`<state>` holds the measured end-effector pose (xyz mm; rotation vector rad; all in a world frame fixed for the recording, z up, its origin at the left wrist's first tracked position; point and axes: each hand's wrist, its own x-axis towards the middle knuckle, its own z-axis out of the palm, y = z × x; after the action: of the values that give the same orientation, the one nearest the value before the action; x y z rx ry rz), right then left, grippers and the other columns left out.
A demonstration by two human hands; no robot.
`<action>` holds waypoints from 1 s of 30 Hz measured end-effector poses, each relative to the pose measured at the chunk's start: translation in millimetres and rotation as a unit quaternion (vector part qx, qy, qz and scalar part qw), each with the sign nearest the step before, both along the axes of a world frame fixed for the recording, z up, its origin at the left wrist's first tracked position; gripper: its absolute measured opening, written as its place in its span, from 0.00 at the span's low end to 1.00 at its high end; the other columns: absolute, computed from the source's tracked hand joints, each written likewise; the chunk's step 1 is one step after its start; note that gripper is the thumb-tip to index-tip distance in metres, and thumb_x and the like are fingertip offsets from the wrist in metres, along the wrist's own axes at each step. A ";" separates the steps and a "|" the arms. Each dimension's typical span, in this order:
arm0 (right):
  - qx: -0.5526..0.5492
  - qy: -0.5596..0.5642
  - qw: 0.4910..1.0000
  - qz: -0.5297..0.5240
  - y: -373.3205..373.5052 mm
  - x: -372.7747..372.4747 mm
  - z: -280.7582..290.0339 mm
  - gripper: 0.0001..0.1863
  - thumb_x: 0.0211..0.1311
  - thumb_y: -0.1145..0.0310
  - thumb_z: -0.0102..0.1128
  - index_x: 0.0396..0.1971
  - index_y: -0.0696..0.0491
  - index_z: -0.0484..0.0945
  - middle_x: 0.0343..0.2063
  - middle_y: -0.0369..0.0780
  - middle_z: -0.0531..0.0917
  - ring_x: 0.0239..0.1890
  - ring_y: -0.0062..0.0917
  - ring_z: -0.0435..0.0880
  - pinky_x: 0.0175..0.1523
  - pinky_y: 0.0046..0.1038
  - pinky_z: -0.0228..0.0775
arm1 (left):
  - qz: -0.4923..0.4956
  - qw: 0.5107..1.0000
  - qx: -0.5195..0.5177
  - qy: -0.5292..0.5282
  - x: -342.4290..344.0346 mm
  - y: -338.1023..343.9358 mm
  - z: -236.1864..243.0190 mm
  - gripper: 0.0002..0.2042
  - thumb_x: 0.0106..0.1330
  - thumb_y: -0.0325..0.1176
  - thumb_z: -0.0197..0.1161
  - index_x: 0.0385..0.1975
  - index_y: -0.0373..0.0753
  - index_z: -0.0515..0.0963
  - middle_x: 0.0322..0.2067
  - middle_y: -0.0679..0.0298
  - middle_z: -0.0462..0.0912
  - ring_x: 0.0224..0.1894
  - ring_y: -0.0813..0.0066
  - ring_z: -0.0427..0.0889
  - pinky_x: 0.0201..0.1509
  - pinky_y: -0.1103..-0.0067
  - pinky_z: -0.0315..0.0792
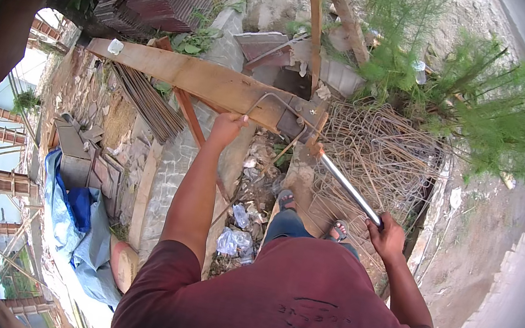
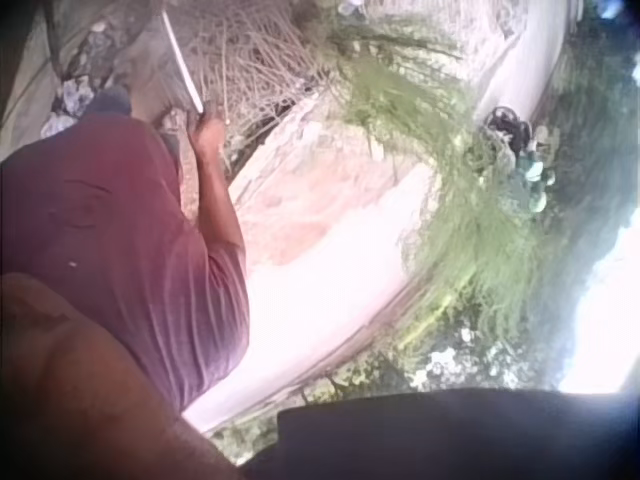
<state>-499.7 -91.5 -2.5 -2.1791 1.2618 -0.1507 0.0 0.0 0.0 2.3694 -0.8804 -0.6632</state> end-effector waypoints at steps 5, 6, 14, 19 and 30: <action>0.019 -0.054 0.998 -0.008 -36.4 -2.7 5.9 0.14 0.55 0.61 0.61 0.23 0.56 0.71 0.15 0.46 0.75 0.19 0.39 0.76 0.27 0.35 0.66 | -0.005 0.998 -0.027 -0.049 7.4 5.4 -8.7 0.17 0.63 0.46 0.59 0.30 0.36 0.83 0.14 0.60 0.74 0.19 0.73 0.72 0.28 0.74 0.67; 0.030 -0.040 0.999 -0.009 -50.3 7.3 19.3 0.15 0.55 0.60 0.61 0.22 0.57 0.70 0.14 0.46 0.73 0.18 0.37 0.74 0.26 0.35 0.64 | 0.007 0.999 -0.014 -0.027 7.5 1.8 -9.1 0.17 0.63 0.46 0.59 0.30 0.37 0.83 0.15 0.59 0.74 0.19 0.72 0.73 0.28 0.74 0.68; 0.087 0.061 0.991 0.077 -80.9 28.7 14.1 0.32 0.62 0.40 0.46 0.21 0.59 0.72 0.14 0.48 0.71 0.20 0.45 0.71 0.29 0.39 0.63 | 0.001 1.000 -0.014 -0.010 1.0 -2.3 5.7 0.17 0.63 0.46 0.59 0.29 0.36 0.83 0.17 0.57 0.78 0.22 0.69 0.77 0.30 0.73 0.69; 0.109 -0.073 0.988 0.087 -54.2 15.4 1.1 0.23 0.58 0.49 0.57 0.21 0.57 0.70 0.14 0.46 0.71 0.18 0.39 0.72 0.27 0.35 0.63 | 0.021 1.000 -0.002 0.004 -5.7 -4.0 9.0 0.16 0.62 0.45 0.59 0.29 0.37 0.83 0.21 0.55 0.80 0.26 0.66 0.79 0.34 0.72 0.70; 0.111 -0.197 0.974 -0.025 -32.5 88.5 -91.6 0.12 0.54 0.64 0.61 0.22 0.57 0.72 0.15 0.43 0.73 0.17 0.31 0.69 0.26 0.32 0.64 | -0.057 0.998 0.010 -0.024 15.5 1.7 -12.3 0.18 0.65 0.46 0.57 0.29 0.36 0.83 0.17 0.58 0.76 0.20 0.69 0.74 0.30 0.73 0.67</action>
<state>-411.2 -124.0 -94.0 -1.8147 1.0508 -0.4203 15.5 1.7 -12.3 2.3763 -1.0395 -0.6649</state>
